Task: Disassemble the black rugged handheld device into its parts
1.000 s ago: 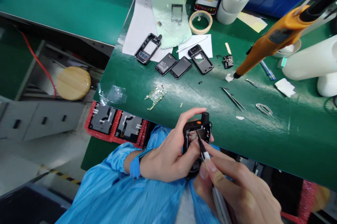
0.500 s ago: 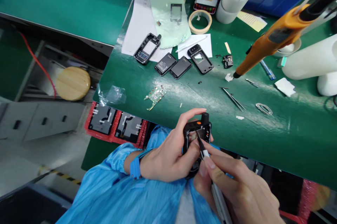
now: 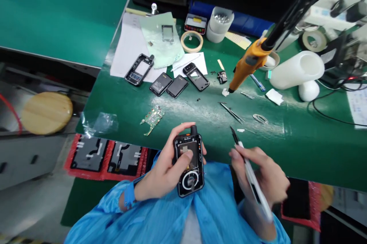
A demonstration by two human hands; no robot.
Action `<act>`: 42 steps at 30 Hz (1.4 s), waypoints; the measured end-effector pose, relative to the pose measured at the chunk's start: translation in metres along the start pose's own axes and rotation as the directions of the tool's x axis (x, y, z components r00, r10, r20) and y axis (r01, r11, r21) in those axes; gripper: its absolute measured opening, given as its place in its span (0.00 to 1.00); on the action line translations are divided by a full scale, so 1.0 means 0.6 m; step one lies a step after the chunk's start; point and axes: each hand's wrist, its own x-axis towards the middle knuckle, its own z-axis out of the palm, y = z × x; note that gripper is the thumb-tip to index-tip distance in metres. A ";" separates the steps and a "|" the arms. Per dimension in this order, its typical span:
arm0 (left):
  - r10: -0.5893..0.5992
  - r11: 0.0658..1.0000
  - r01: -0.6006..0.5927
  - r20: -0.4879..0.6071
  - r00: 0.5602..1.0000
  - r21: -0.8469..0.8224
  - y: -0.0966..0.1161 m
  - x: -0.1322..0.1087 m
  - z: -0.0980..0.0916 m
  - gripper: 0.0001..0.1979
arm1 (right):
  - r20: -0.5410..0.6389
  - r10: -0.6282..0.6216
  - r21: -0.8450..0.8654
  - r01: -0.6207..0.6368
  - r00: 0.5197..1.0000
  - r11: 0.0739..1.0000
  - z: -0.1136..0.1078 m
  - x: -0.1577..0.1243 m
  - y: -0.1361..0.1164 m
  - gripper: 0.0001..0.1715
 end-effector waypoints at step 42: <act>-0.199 0.973 0.210 0.120 0.973 -0.093 -0.045 0.119 -0.008 0.49 | 0.109 -0.245 -0.092 0.255 0.963 0.963 0.112 0.023 0.211 0.17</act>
